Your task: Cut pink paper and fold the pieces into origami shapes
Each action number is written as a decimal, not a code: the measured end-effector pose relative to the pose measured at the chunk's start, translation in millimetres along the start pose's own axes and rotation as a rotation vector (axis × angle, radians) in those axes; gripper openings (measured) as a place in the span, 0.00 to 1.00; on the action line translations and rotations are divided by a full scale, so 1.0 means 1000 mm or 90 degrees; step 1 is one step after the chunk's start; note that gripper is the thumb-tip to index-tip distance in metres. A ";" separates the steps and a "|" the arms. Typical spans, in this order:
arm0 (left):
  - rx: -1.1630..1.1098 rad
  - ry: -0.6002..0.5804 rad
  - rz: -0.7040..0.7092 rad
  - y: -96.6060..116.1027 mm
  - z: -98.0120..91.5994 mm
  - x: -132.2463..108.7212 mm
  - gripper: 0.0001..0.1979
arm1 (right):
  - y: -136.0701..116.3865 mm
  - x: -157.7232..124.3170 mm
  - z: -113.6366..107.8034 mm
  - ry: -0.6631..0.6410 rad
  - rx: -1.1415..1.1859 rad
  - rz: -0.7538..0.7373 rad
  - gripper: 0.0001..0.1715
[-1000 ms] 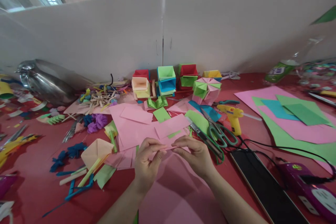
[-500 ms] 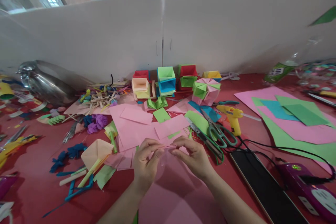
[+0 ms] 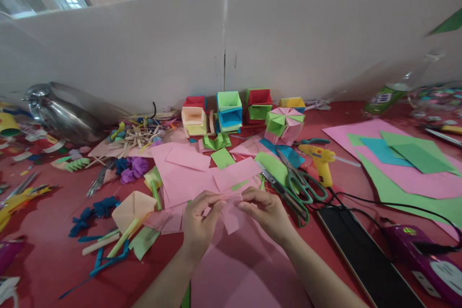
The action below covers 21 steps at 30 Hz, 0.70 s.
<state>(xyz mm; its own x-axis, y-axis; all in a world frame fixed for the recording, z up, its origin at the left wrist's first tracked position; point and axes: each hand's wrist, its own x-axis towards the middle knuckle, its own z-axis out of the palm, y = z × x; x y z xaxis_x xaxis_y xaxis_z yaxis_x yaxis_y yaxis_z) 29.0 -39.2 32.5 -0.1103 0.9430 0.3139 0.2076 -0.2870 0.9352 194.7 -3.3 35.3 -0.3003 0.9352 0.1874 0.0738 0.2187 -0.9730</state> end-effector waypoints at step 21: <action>0.067 -0.161 -0.122 0.003 -0.002 0.007 0.14 | -0.003 0.000 -0.001 -0.089 -0.057 0.133 0.13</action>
<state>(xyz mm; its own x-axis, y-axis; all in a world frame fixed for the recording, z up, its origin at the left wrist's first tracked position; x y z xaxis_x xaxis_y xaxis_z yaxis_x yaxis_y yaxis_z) 26.6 -34.3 38.0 0.0852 0.9938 0.0709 0.3072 -0.0939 0.9470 195.5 -4.3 38.6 -0.3972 0.9167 -0.0424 0.2296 0.0546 -0.9718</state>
